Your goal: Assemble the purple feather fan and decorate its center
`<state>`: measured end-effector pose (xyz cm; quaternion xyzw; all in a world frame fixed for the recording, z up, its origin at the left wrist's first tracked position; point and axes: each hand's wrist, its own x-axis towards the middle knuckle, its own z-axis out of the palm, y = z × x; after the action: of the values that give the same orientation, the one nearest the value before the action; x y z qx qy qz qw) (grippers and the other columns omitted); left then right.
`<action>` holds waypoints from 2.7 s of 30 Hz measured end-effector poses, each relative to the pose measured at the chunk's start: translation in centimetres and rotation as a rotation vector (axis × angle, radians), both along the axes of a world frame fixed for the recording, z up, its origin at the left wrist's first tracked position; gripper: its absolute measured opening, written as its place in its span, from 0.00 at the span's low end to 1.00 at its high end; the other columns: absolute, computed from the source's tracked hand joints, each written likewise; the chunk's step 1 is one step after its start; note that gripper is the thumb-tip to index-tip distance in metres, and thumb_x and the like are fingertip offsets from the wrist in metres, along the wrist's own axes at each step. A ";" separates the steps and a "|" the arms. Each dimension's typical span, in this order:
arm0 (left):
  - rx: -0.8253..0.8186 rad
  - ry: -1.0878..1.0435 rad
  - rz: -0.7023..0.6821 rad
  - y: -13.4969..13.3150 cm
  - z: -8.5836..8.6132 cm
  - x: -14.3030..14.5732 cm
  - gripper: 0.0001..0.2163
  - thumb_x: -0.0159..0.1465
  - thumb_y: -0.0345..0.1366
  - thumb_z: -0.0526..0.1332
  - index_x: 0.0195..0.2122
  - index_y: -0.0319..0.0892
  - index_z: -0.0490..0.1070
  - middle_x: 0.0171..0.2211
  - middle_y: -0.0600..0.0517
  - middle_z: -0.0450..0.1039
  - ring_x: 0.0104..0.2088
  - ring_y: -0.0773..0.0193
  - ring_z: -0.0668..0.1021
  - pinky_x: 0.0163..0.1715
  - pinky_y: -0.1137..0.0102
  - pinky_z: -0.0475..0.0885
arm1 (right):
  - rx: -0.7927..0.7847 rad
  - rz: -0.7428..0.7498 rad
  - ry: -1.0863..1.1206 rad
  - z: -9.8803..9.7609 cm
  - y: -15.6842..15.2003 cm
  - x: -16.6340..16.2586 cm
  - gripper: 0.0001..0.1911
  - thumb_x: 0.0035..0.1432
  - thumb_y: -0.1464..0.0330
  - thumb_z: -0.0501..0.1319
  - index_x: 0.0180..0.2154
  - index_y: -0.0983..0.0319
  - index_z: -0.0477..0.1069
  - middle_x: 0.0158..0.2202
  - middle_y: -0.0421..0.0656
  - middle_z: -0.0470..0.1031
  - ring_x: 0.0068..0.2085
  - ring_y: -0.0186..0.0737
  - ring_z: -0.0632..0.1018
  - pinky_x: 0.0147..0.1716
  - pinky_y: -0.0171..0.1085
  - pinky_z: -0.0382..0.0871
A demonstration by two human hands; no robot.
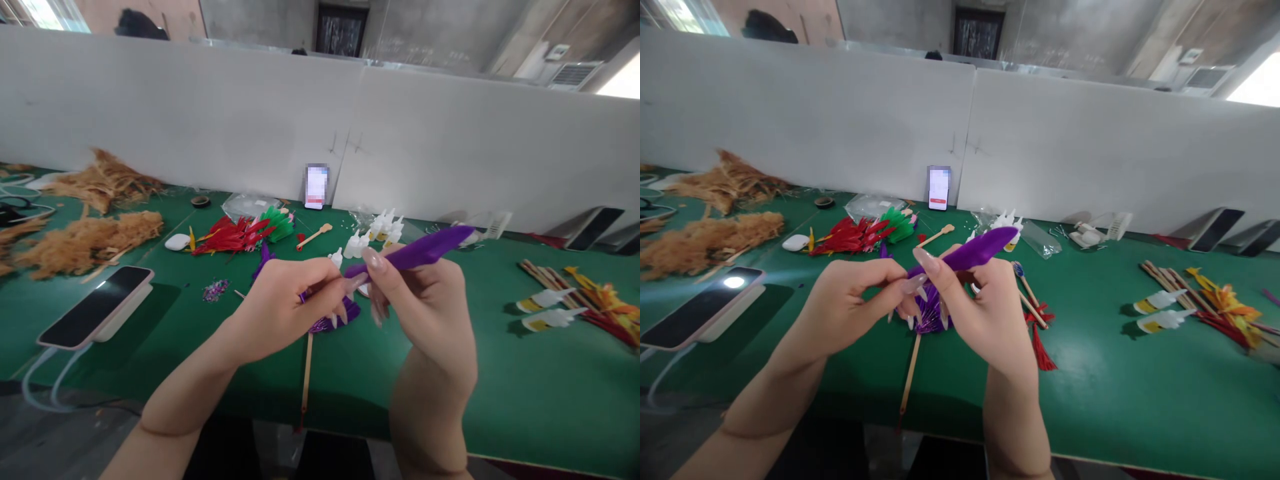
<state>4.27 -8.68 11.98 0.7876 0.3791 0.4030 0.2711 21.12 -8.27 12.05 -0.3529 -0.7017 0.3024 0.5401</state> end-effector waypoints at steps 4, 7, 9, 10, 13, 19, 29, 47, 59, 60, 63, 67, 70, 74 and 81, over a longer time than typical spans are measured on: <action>-0.084 -0.051 -0.092 -0.3 0.0 0.2 0.13 0.68 0.33 0.51 0.28 0.41 0.69 0.25 0.55 0.78 0.25 0.73 0.78 0.27 0.79 0.73 | 0.005 -0.027 0.025 0.0 -0.1 0.0 0.19 0.61 0.64 0.59 0.19 0.62 0.66 0.15 0.34 0.64 0.17 0.26 0.66 0.16 0.31 0.59; -0.189 -0.120 -0.141 -0.2 0.0 0.1 0.11 0.69 0.33 0.51 0.30 0.41 0.68 0.28 0.54 0.79 0.28 0.70 0.80 0.29 0.77 0.75 | -0.009 -0.048 0.030 -0.1 -0.1 0.1 0.18 0.61 0.64 0.59 0.20 0.61 0.66 0.15 0.35 0.64 0.16 0.27 0.65 0.15 0.32 0.57; -0.219 -0.138 -0.157 -0.1 0.0 -0.1 0.11 0.69 0.34 0.50 0.32 0.41 0.69 0.29 0.53 0.79 0.30 0.70 0.81 0.30 0.77 0.75 | -0.020 -0.055 0.038 -0.1 -0.1 0.2 0.18 0.61 0.63 0.60 0.20 0.61 0.67 0.15 0.35 0.64 0.16 0.27 0.65 0.14 0.32 0.56; -0.216 -0.142 -0.157 -0.1 0.0 -0.2 0.12 0.69 0.34 0.50 0.32 0.41 0.69 0.29 0.53 0.79 0.30 0.70 0.81 0.30 0.77 0.75 | -0.023 -0.058 0.039 -0.1 -0.1 0.2 0.18 0.61 0.63 0.60 0.20 0.61 0.67 0.15 0.35 0.64 0.16 0.27 0.65 0.14 0.32 0.56; -0.163 -0.111 -0.113 -0.1 0.0 -0.2 0.12 0.69 0.34 0.50 0.32 0.41 0.70 0.29 0.54 0.79 0.29 0.72 0.80 0.30 0.78 0.74 | -0.017 -0.069 0.040 0.0 -0.1 0.2 0.19 0.61 0.63 0.60 0.19 0.61 0.66 0.15 0.35 0.63 0.16 0.27 0.65 0.15 0.32 0.57; 0.195 0.009 0.153 0.2 -0.4 0.1 0.05 0.64 0.36 0.60 0.34 0.43 0.73 0.30 0.54 0.78 0.29 0.70 0.78 0.28 0.77 0.71 | 0.004 -0.076 0.029 0.0 0.0 0.1 0.20 0.61 0.64 0.59 0.18 0.61 0.65 0.15 0.35 0.64 0.16 0.27 0.66 0.15 0.32 0.59; 0.659 0.095 0.201 1.0 -1.0 -0.1 0.06 0.63 0.29 0.59 0.28 0.41 0.67 0.23 0.55 0.73 0.24 0.70 0.74 0.26 0.74 0.68 | 0.057 -0.004 -0.015 -0.1 -0.2 0.1 0.15 0.62 0.67 0.58 0.22 0.61 0.67 0.15 0.33 0.65 0.16 0.26 0.68 0.18 0.31 0.61; 0.267 -0.217 0.222 0.0 -0.1 -0.2 0.05 0.64 0.33 0.60 0.31 0.41 0.72 0.25 0.56 0.77 0.24 0.72 0.78 0.24 0.79 0.73 | 0.171 -0.084 -0.038 0.0 -0.9 -0.1 0.15 0.61 0.70 0.59 0.22 0.60 0.67 0.16 0.34 0.64 0.18 0.27 0.67 0.18 0.33 0.61; 0.502 -0.017 0.247 -0.1 -0.5 0.3 0.03 0.58 0.31 0.66 0.28 0.42 0.73 0.23 0.58 0.77 0.21 0.74 0.75 0.20 0.80 0.68 | 0.143 -0.126 0.002 -0.1 -0.9 -0.5 0.16 0.61 0.70 0.60 0.21 0.62 0.67 0.17 0.33 0.65 0.18 0.25 0.67 0.18 0.31 0.61; 0.528 0.000 0.243 0.0 -0.6 0.3 0.04 0.58 0.31 0.66 0.28 0.41 0.72 0.22 0.59 0.76 0.21 0.74 0.75 0.19 0.80 0.67 | 0.148 -0.116 -0.005 -0.1 -0.9 -0.6 0.15 0.61 0.70 0.60 0.21 0.62 0.67 0.17 0.33 0.65 0.18 0.25 0.67 0.19 0.31 0.61; 0.655 0.051 0.236 0.2 -0.8 0.3 0.05 0.60 0.30 0.64 0.27 0.40 0.70 0.21 0.58 0.74 0.21 0.74 0.74 0.21 0.78 0.66 | 0.153 -0.102 -0.010 -0.1 -0.9 -0.5 0.16 0.61 0.70 0.60 0.21 0.62 0.67 0.16 0.33 0.64 0.18 0.24 0.67 0.19 0.30 0.61; 0.632 0.043 0.185 0.1 -0.7 0.2 0.08 0.62 0.29 0.60 0.26 0.39 0.67 0.20 0.56 0.72 0.21 0.73 0.72 0.21 0.77 0.66 | 0.163 -0.078 0.000 -0.1 -1.0 -0.4 0.14 0.61 0.71 0.60 0.22 0.62 0.67 0.17 0.32 0.64 0.18 0.24 0.67 0.19 0.30 0.61; 0.349 -0.022 0.052 0.0 -0.3 -0.3 0.10 0.64 0.28 0.58 0.25 0.40 0.66 0.18 0.58 0.70 0.18 0.76 0.71 0.18 0.79 0.65 | 0.177 0.003 -0.019 -0.1 -0.9 -0.2 0.13 0.61 0.72 0.59 0.23 0.62 0.67 0.17 0.33 0.65 0.19 0.24 0.68 0.19 0.30 0.60; -0.086 -0.212 -0.205 0.1 0.3 -0.7 0.11 0.67 0.34 0.56 0.26 0.40 0.66 0.16 0.58 0.70 0.16 0.75 0.73 0.17 0.80 0.68 | 0.164 0.147 -0.002 -0.2 -0.9 0.1 0.12 0.62 0.74 0.58 0.25 0.62 0.68 0.18 0.33 0.65 0.19 0.24 0.68 0.18 0.29 0.61; -0.225 -0.324 -0.193 0.0 0.7 -0.8 0.11 0.65 0.36 0.58 0.25 0.40 0.68 0.18 0.56 0.73 0.17 0.74 0.74 0.17 0.80 0.70 | 0.167 0.069 0.049 -0.3 -1.0 0.0 0.12 0.61 0.73 0.59 0.24 0.61 0.69 0.17 0.33 0.65 0.18 0.25 0.67 0.19 0.31 0.60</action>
<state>3.50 -8.69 12.67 0.7101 0.2961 0.4515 0.4520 21.17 -9.30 11.80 -0.2748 -0.7228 0.2697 0.5739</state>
